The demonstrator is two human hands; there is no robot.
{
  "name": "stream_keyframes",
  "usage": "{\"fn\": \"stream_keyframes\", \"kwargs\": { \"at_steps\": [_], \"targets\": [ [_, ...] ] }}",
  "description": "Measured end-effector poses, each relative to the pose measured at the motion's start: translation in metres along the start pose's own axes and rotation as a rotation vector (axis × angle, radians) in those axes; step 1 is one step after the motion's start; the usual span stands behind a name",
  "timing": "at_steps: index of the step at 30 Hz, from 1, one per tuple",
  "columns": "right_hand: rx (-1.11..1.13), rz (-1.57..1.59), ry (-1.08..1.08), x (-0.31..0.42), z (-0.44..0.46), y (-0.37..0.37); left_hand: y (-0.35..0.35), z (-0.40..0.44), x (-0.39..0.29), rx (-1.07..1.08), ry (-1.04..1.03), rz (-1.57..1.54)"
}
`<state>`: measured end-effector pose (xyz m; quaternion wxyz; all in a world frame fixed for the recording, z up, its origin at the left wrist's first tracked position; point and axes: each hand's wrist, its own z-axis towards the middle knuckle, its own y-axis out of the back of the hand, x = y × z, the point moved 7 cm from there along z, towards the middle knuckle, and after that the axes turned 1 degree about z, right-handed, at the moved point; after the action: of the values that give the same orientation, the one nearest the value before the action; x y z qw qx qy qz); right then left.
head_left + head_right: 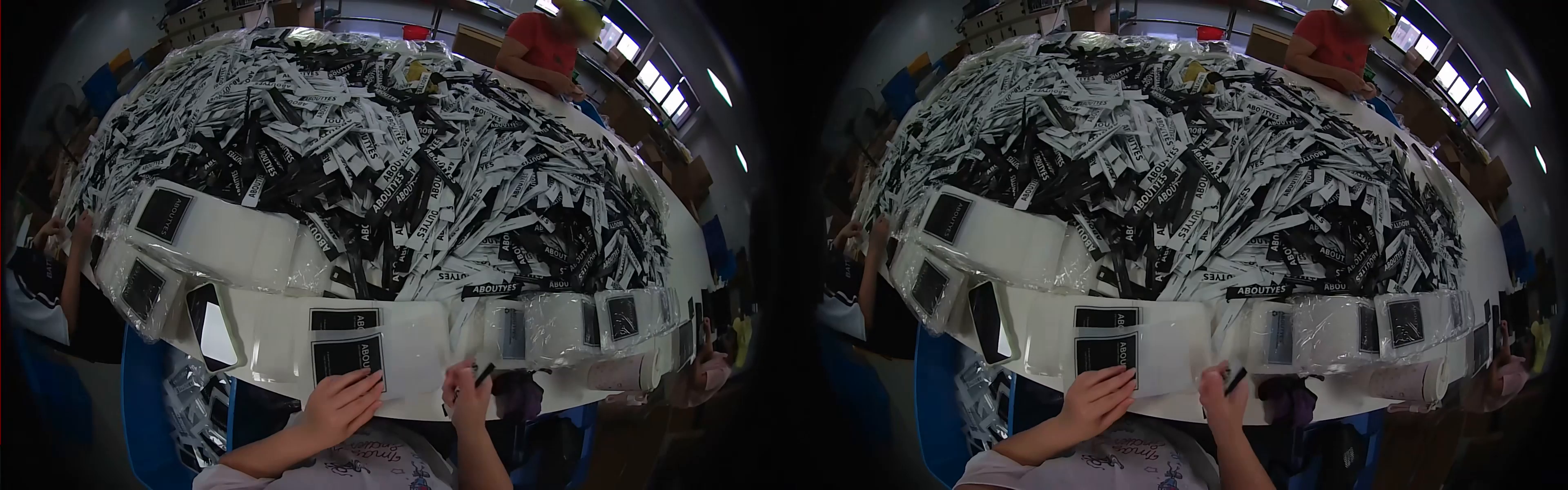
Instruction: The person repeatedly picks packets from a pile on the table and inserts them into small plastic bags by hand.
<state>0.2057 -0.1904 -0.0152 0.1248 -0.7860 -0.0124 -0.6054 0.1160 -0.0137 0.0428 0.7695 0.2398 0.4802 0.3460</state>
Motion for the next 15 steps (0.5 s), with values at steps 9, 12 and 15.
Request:
{"fn": "stream_keyframes", "kwargs": {
  "at_steps": [9, 12, 15],
  "targets": [
    [0.328, -0.436, 0.11, 0.021, -0.034, -0.082, -0.003, -0.008, 0.008, -0.049, 0.022, 0.125],
    [0.4, -0.507, 0.295, 0.032, -0.04, -0.083, 0.001, -0.002, 0.001, -0.015, -0.047, -0.151],
    [0.426, -0.589, 0.233, 0.023, -0.043, -0.067, 0.001, 0.001, -0.009, 0.08, -0.089, -0.328]
  ]
}}
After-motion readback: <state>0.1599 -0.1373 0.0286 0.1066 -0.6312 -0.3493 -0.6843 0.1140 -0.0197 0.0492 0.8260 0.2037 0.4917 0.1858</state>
